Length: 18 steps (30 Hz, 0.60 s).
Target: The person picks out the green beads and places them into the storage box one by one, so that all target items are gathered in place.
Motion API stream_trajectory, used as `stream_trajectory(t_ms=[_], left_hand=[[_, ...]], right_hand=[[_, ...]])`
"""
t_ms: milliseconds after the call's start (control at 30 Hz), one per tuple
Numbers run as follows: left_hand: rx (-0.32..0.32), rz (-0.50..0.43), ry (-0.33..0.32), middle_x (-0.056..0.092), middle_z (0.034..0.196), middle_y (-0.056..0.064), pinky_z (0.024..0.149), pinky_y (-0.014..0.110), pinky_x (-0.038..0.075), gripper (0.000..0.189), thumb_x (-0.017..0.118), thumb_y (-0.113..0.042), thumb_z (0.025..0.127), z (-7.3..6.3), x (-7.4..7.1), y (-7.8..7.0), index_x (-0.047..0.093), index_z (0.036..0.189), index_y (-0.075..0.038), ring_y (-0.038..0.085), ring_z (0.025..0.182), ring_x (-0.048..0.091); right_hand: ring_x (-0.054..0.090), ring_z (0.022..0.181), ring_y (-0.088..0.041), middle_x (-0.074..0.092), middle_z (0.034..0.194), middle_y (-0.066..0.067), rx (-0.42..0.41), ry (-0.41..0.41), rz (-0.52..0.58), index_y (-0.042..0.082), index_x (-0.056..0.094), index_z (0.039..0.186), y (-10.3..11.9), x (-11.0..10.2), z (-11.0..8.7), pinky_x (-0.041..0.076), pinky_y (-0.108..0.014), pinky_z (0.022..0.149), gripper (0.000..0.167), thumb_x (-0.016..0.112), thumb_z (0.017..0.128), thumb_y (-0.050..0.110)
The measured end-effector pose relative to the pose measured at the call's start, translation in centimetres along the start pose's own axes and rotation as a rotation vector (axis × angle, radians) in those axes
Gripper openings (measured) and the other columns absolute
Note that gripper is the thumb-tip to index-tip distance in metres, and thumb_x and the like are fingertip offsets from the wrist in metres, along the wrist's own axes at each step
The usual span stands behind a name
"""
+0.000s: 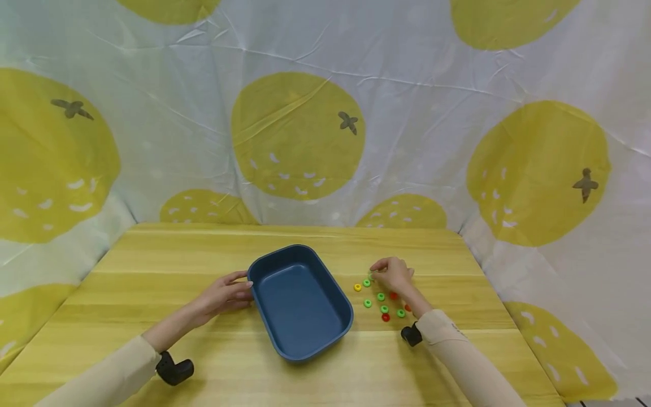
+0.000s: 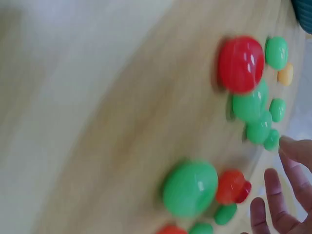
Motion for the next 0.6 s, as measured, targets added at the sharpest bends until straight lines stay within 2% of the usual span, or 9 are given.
stream_trajectory(t_ms=[167,467,600], left_hand=[[-0.016,-0.008,-0.003,0.058,0.125,0.023,0.093,0.038,0.052,0.064,0.052,-0.023,0.096,0.12,-0.08,0.01,0.02,0.146,0.002,0.011,0.093,0.067],[-0.019,-0.009,-0.002,0.06,0.123,0.021,0.092,0.037,0.052,0.063,0.051,-0.021,0.097,0.29,-0.15,0.07,0.02,0.146,0.002,0.011,0.093,0.067],[-0.018,-0.012,-0.002,0.055,0.128,0.026,0.091,0.036,0.053,0.063,0.051,-0.021,0.097,0.27,-0.11,0.17,0.02,0.146,0.002,0.011,0.093,0.067]], right_hand=[[0.058,0.094,-0.033,0.072,0.09,-0.007,-0.06,0.012,-0.036,0.011,0.074,0.088,0.49,-0.12,-0.01,0.016,-0.067,0.092,0.01,0.069,0.081,0.016],[0.055,0.076,-0.02,0.069,0.08,-0.004,-0.035,0.031,-0.049,0.01,0.073,0.088,0.49,0.01,-0.18,0.023,-0.058,0.083,0.01,0.071,0.079,0.014],[0.054,0.075,-0.021,0.068,0.079,-0.004,-0.036,0.025,-0.05,0.011,0.073,0.086,0.4,0.06,-0.11,0.022,-0.061,0.086,0.009,0.071,0.079,0.016]])
Point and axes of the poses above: each hand's wrist, its own z-axis towards the middle knuckle, its own x-axis out of the palm, y = z × x, the point moved 4 cm from there along z, towards the middle knuckle
